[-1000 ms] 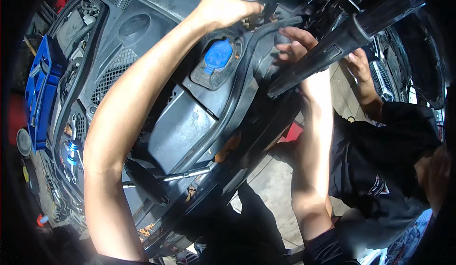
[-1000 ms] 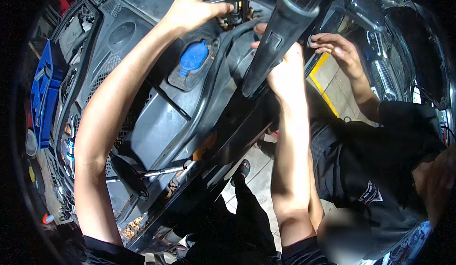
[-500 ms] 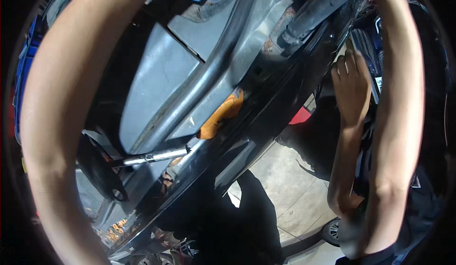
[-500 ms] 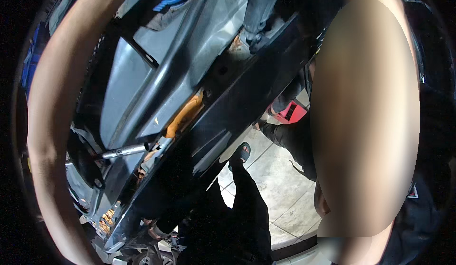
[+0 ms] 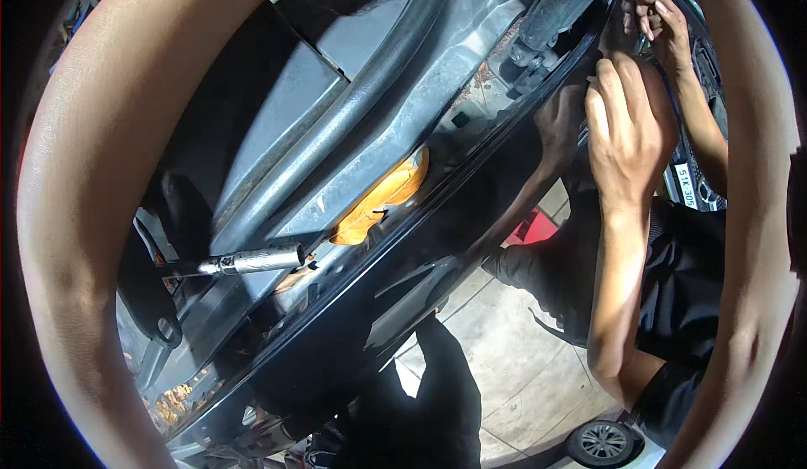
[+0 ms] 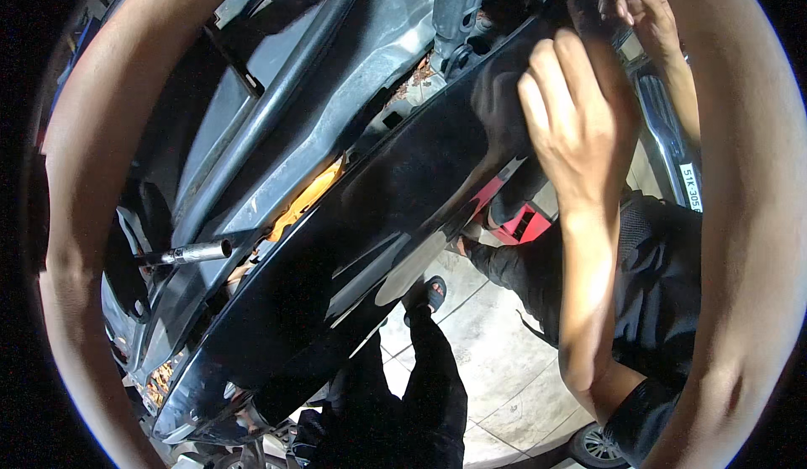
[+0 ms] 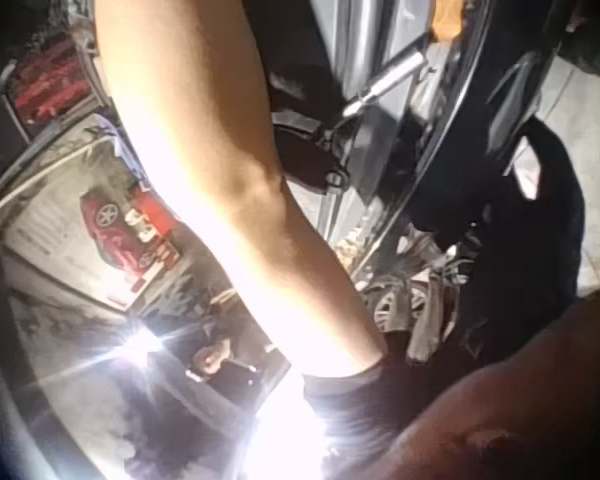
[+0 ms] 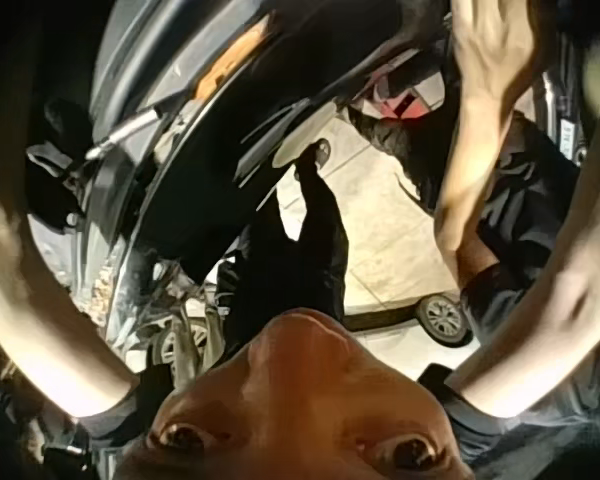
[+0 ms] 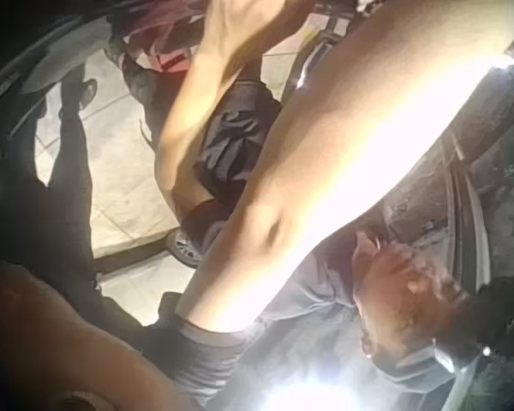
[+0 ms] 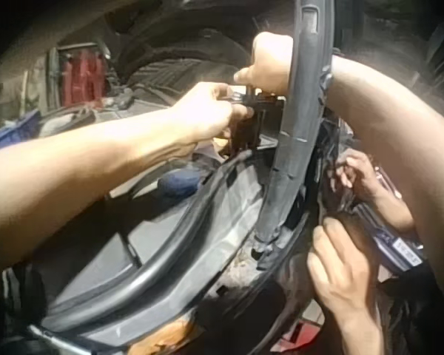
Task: The person moves a car battery and then works on the front of a black car with its hood open. They use a socket wrench and other tools to tighten bolts on the windshield wiper linkage and surrounding components.
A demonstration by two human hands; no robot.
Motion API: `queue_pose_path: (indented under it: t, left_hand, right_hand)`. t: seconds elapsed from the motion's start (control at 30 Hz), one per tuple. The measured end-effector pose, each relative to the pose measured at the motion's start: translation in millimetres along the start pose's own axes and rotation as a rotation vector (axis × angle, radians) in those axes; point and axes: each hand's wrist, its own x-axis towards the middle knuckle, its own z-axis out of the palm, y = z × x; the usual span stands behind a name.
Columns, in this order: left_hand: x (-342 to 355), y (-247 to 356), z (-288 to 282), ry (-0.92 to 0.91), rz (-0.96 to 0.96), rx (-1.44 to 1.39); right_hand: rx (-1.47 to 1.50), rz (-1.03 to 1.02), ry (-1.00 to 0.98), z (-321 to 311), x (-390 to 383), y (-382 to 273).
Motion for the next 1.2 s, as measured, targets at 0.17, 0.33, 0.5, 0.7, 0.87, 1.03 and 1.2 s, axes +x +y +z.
queue_pose_path:
  t: [0.17, 0.33, 0.5, 0.7, 0.87, 1.03, 1.2]
  left_hand:
    - [-15, 1, -21, 0.058, 0.002, 0.107]
    - [-10, 4, -5, 0.003, 0.002, -0.041]
    - [-4, -10, -9, 0.033, 0.066, -0.057]
    - [-13, -11, -10, -0.02, 0.041, -0.238]
    - [-13, -12, -7, 0.025, 0.059, -0.242]
    - [-13, -7, -5, 0.045, 0.003, -0.23]
    - [-5, -16, -11, 0.023, 0.008, -0.159]
  right_hand:
    - [0.035, -0.325, 0.305, 26, -96, -30]
    - [-0.1, -0.42, 0.393, 17, -128, -25]
    - [-0.085, -0.4, 0.42, 19, -125, -31]
    - [-0.096, -0.346, 0.427, 26, -133, -26]
    - [-0.076, -0.32, 0.403, 21, -134, -32]
    - [-0.052, -0.304, 0.383, 20, -135, -32]
    - [-0.066, -0.289, 0.381, 23, -135, -33]
